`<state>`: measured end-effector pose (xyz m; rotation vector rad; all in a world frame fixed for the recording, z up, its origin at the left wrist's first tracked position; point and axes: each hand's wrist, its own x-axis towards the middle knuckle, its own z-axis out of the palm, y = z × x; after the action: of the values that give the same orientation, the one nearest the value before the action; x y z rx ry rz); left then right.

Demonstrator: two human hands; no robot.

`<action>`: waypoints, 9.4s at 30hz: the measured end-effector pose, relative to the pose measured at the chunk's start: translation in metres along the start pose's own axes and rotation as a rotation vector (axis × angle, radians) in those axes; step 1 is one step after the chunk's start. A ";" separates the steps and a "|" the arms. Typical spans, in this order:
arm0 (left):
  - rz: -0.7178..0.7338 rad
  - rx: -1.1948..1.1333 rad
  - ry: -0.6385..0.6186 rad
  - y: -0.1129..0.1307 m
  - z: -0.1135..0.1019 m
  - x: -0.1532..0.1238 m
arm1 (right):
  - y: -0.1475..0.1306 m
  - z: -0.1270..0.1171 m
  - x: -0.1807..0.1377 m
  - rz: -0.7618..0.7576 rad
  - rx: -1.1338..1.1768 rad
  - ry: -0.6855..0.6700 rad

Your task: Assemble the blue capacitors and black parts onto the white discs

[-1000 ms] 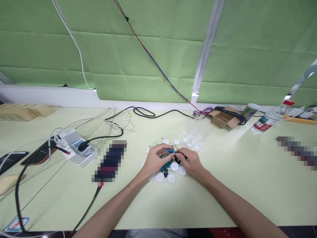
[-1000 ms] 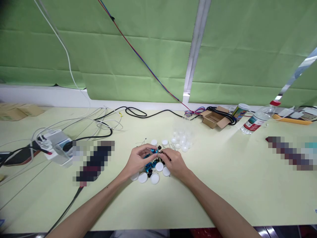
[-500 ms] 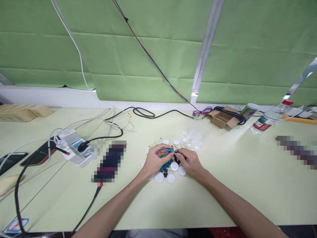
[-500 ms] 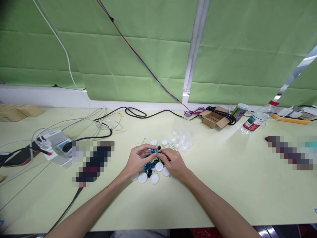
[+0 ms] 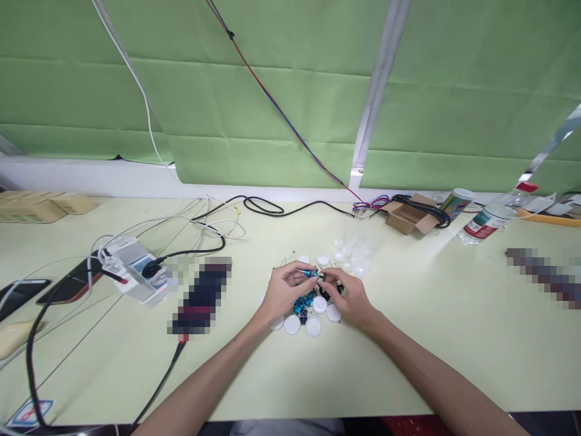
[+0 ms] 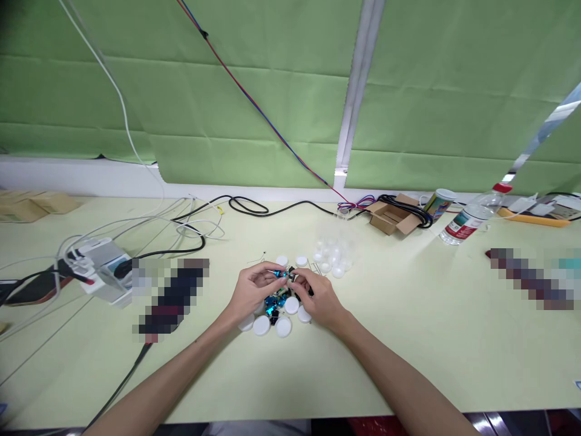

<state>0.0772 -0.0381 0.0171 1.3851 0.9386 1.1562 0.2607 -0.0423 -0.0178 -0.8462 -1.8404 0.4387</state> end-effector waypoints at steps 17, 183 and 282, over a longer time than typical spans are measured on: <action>0.088 0.141 -0.006 -0.005 0.000 -0.001 | -0.004 -0.004 0.005 -0.018 -0.142 -0.041; -0.231 -0.394 -0.102 0.007 -0.001 0.007 | -0.011 -0.001 0.006 -0.006 -0.090 0.146; -0.112 -0.267 -0.099 0.008 0.002 0.001 | -0.010 -0.003 0.002 0.054 -0.003 0.041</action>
<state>0.0788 -0.0386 0.0251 1.1489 0.7517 1.0758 0.2598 -0.0485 -0.0087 -0.9025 -1.7848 0.4494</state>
